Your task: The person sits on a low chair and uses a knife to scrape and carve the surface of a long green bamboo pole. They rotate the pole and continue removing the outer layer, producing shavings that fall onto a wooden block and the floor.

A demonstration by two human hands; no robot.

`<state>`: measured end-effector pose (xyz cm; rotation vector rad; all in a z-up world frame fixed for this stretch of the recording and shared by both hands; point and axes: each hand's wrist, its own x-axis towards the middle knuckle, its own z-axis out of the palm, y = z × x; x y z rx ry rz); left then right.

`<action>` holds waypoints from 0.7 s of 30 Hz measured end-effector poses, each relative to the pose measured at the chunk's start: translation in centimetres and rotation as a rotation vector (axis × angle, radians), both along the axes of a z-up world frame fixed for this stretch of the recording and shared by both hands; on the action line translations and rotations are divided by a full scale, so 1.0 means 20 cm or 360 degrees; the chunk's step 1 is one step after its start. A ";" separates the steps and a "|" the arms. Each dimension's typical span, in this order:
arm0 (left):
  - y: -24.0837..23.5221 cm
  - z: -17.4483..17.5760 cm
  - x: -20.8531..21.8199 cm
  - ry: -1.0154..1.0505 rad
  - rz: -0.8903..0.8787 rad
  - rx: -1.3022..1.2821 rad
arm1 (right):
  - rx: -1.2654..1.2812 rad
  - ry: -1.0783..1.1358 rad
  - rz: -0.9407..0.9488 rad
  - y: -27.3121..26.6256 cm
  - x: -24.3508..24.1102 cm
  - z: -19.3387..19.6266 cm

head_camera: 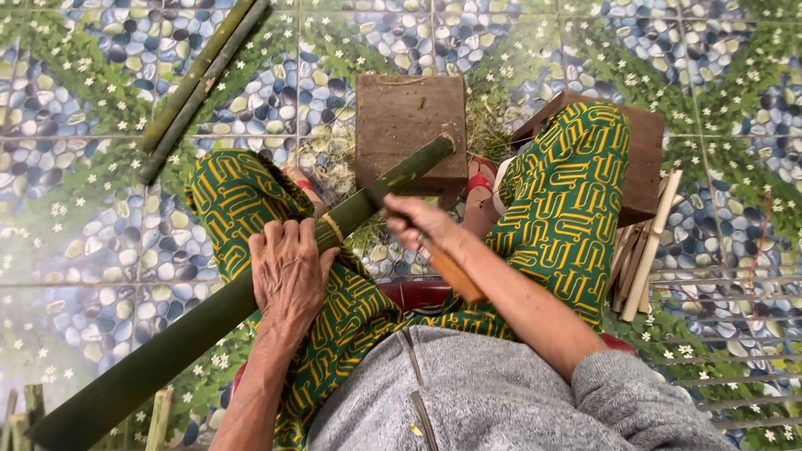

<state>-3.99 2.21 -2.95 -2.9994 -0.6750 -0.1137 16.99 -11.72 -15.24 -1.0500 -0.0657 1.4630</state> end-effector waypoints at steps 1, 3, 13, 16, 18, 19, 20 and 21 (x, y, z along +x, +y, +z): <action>0.00 0.00 -0.01 -0.0001 0.0002 0.0008 | 0.0008 -0.0001 0.0002 -0.02 0.06 -0.11; -0.01 0.01 0.00 -0.0023 0.0039 -0.0022 | -0.0122 0.0048 -0.0183 -0.08 0.21 -0.31; 0.02 -0.05 0.00 0.0000 -0.0007 0.0082 | -0.0250 -0.0153 -0.0443 -0.09 0.29 -0.36; 0.03 -0.06 0.01 0.0003 -0.0003 0.0087 | -0.0308 -0.0137 -0.0499 -0.07 0.30 -0.37; 0.02 -0.06 -0.01 -0.0022 -0.0010 0.0093 | -0.0393 -0.0164 -0.0518 -0.07 0.27 -0.37; 0.02 -0.05 -0.01 -0.0026 -0.0008 0.0096 | -0.0389 -0.0167 -0.0517 -0.07 0.26 -0.36; 0.01 -0.05 -0.01 -0.0009 -0.0004 0.0103 | -0.0430 -0.0183 -0.0529 -0.07 0.25 -0.34; 0.01 -0.04 0.00 0.0002 -0.0004 0.0111 | -0.0468 -0.0203 -0.0547 -0.08 0.25 -0.32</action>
